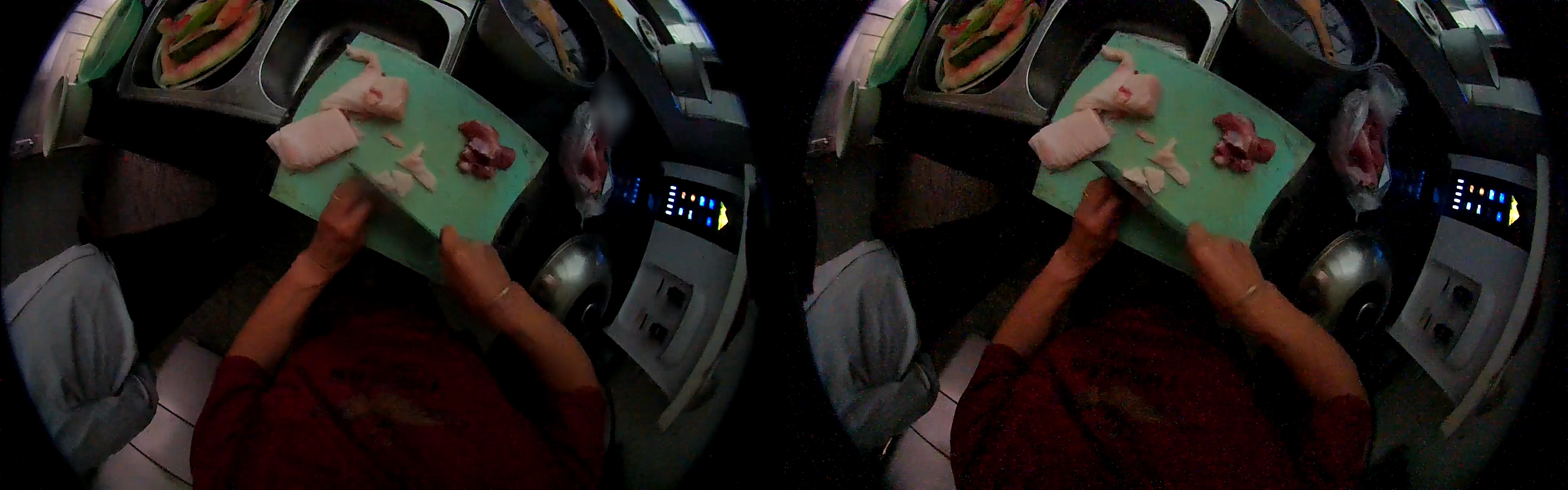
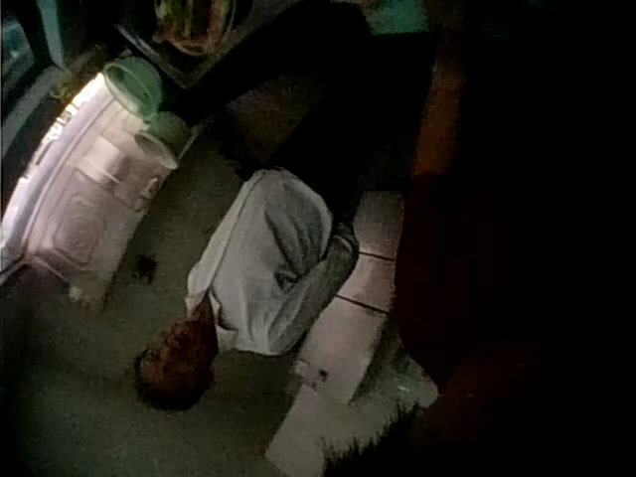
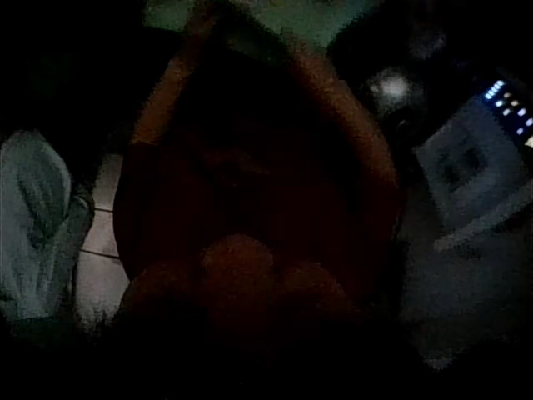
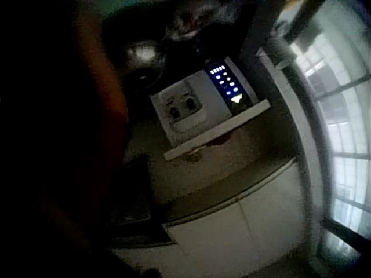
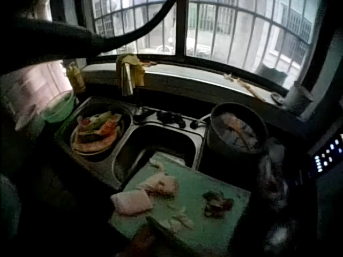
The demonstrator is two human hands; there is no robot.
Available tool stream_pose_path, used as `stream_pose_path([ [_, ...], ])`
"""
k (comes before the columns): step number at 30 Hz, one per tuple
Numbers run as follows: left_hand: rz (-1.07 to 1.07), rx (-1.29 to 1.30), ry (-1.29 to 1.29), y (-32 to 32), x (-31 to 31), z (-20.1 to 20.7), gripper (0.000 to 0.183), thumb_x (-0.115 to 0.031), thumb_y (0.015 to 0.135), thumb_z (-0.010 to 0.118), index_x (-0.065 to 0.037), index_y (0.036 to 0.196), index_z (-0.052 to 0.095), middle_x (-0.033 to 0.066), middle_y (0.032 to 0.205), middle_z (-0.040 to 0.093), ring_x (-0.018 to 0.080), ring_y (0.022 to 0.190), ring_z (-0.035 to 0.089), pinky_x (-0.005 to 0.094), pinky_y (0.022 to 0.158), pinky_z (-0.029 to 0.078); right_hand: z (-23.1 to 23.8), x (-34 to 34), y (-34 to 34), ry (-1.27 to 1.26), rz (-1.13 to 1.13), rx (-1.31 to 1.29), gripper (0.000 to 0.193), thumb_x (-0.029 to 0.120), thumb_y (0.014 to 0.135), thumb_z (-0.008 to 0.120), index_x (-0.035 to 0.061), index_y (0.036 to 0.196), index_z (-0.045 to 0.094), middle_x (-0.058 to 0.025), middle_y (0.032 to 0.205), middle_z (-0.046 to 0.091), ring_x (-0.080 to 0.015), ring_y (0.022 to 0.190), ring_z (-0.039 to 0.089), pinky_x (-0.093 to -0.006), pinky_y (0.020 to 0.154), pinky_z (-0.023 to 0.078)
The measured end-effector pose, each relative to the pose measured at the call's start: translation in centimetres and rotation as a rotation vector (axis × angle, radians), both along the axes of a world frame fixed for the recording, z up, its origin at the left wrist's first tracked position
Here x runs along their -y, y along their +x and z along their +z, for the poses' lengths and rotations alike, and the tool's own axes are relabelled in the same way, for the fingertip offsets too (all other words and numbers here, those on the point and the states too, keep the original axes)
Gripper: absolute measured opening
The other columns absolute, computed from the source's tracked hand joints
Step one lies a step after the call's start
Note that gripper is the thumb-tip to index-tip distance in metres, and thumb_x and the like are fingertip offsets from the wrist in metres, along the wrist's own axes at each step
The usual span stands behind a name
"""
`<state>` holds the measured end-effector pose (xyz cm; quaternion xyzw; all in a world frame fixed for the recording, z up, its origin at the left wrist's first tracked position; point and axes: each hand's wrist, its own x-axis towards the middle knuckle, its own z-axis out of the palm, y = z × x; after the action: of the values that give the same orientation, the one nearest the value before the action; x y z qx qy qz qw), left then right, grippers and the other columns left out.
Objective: The person uses a cleaver to slice raw meat on a cutting board into smaller pieces, then places the pieces into a plastic bag.
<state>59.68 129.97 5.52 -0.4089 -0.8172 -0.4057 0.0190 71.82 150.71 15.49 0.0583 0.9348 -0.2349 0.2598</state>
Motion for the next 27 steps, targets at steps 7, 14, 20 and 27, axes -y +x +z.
stream_pose_path([
  [7, -0.005, 0.003, 0.089, -0.3, -0.1, 0.2, 0.022, 0.002, 0.078, 0.06, -0.001, 0.099, 0.064, 0.0162, 0.104, 0.059, 0.0342, 0.1, 0.058, 0.0413, 0.087, 0.048, 0.8, -0.8, 0.5, 0.044, 0.001, -0.071, 0.011, 0.008, 0.086, 0.051, 0.0032, 0.093, 0.045, -0.0214, 0.068, 0.063, -0.0426, 0.062, 0.063, -0.0519, 0.054, 0.051],
  [14, 0.027, 0.017, 0.053, 0.0, -0.2, 0.9, 0.028, 0.005, 0.077, 0.061, 0.002, 0.104, 0.063, 0.0178, 0.107, 0.058, 0.0365, 0.101, 0.056, 0.0416, 0.088, 0.048, 2.0, -0.9, 1.7, -0.023, 0.056, -0.1, 0.012, 0.009, 0.086, 0.051, 0.0017, 0.093, 0.045, -0.0203, 0.068, 0.063, -0.041, 0.062, 0.064, -0.0511, 0.055, 0.051],
  [20, 0.033, 0.001, 0.063, 0.0, -0.4, 0.9, 0.025, 0.006, 0.075, 0.06, 0.002, 0.1, 0.064, 0.0201, 0.107, 0.059, 0.038, 0.099, 0.058, 0.0421, 0.087, 0.049, 2.5, -0.8, 0.1, -0.069, 0.08, -0.022, 0.014, 0.006, 0.086, 0.05, 0.0, 0.096, 0.044, -0.0219, 0.07, 0.063, -0.0424, 0.063, 0.063, -0.0525, 0.057, 0.051],
  [27, 0.057, 0.05, 0.053, -0.3, 0.2, 0.0, 0.025, 0.006, 0.073, 0.059, 0.0, 0.096, 0.065, 0.0195, 0.105, 0.06, 0.0381, 0.1, 0.059, 0.0431, 0.087, 0.051, 2.1, 0.4, -3.3, -0.057, 0.07, 0.081, 0.016, 0.006, 0.086, 0.048, -0.0001, 0.101, 0.045, -0.026, 0.076, 0.064, -0.0452, 0.072, 0.065, -0.0545, 0.064, 0.051],
])
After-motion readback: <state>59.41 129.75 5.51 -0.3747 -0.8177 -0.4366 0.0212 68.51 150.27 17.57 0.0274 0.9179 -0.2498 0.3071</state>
